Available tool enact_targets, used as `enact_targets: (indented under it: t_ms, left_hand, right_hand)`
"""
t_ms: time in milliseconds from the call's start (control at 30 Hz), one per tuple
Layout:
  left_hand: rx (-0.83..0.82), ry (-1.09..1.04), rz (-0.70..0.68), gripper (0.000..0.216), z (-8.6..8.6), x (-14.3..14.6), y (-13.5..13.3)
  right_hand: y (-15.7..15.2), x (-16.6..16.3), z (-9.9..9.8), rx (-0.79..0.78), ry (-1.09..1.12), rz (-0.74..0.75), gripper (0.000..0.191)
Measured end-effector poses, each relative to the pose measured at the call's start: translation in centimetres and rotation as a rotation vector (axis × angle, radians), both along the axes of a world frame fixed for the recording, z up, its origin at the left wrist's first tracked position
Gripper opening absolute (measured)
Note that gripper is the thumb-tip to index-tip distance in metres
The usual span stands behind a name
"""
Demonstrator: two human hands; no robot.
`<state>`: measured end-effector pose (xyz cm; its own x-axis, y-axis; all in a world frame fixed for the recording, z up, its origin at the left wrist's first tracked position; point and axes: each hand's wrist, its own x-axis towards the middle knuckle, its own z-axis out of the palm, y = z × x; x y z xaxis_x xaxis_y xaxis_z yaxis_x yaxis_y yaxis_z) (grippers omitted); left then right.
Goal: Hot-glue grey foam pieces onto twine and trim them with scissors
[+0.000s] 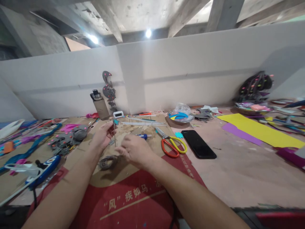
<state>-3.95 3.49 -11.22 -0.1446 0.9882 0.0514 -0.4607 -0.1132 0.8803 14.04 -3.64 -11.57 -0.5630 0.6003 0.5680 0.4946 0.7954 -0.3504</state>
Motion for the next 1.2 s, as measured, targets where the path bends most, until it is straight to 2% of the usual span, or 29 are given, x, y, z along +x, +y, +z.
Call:
enact_targets:
  t_ms: [67,133,200,267,367,467,533,633,733,800,900,1000,1200]
  left_hand:
    - [0.018,-0.057,0.03,0.011,0.0,-0.5,0.3]
    - [0.031,-0.101,0.058,0.011,0.1,-1.0,0.6]
    - [0.047,-0.121,0.082,0.013,0.1,-1.3,0.8]
    - [0.075,-0.121,0.103,0.017,0.1,-1.4,0.9]
    - [0.112,-0.085,0.124,0.021,0.1,-1.2,0.7]
    - [0.116,-0.029,0.121,0.023,0.0,-0.9,0.5]
    - [0.113,-0.007,0.116,0.024,0.0,-0.7,0.4]
    - [0.106,0.013,0.128,0.025,-0.1,-0.6,0.3]
    - [0.09,0.026,0.144,0.026,-0.2,-0.6,0.3]
    - [0.078,0.036,0.154,0.028,-0.3,-0.6,0.4]
    - [0.064,0.067,0.152,0.029,-0.6,-0.4,0.4]
    - [0.057,0.099,0.148,0.03,-0.9,-0.1,0.3]
    - [0.044,0.146,0.157,0.03,-0.9,0.4,0.1]
  right_hand:
    - [0.6,1.2,0.8,-0.048,0.151,-0.199,0.039]
    - [1.7,2.4,1.0,-0.125,0.187,-0.444,0.034]
    - [2.9,3.3,0.5,-0.267,0.017,-0.607,0.033]
    - [3.8,3.5,-0.7,-0.387,-0.205,-0.659,0.037]
    - [4.5,3.1,-2.9,-0.442,-0.367,-0.627,0.035]
    - [4.9,2.7,-4.6,-0.458,-0.286,-0.654,0.022]
    - [5.4,2.8,-4.9,-0.481,-0.166,-0.609,0.016]
    - [5.9,3.0,-4.3,-0.525,0.09,-0.568,0.013]
    - [5.6,2.5,-3.1,-0.474,0.349,-0.531,0.015]
    - [4.7,1.8,-2.2,-0.455,0.484,-0.424,0.018]
    - [3.2,0.7,-1.4,-0.495,0.65,-0.184,0.025]
    - [2.3,0.2,-1.1,-0.491,0.69,-0.055,0.023]
    - [2.4,0.3,-1.5,-0.457,0.597,-0.109,0.016]
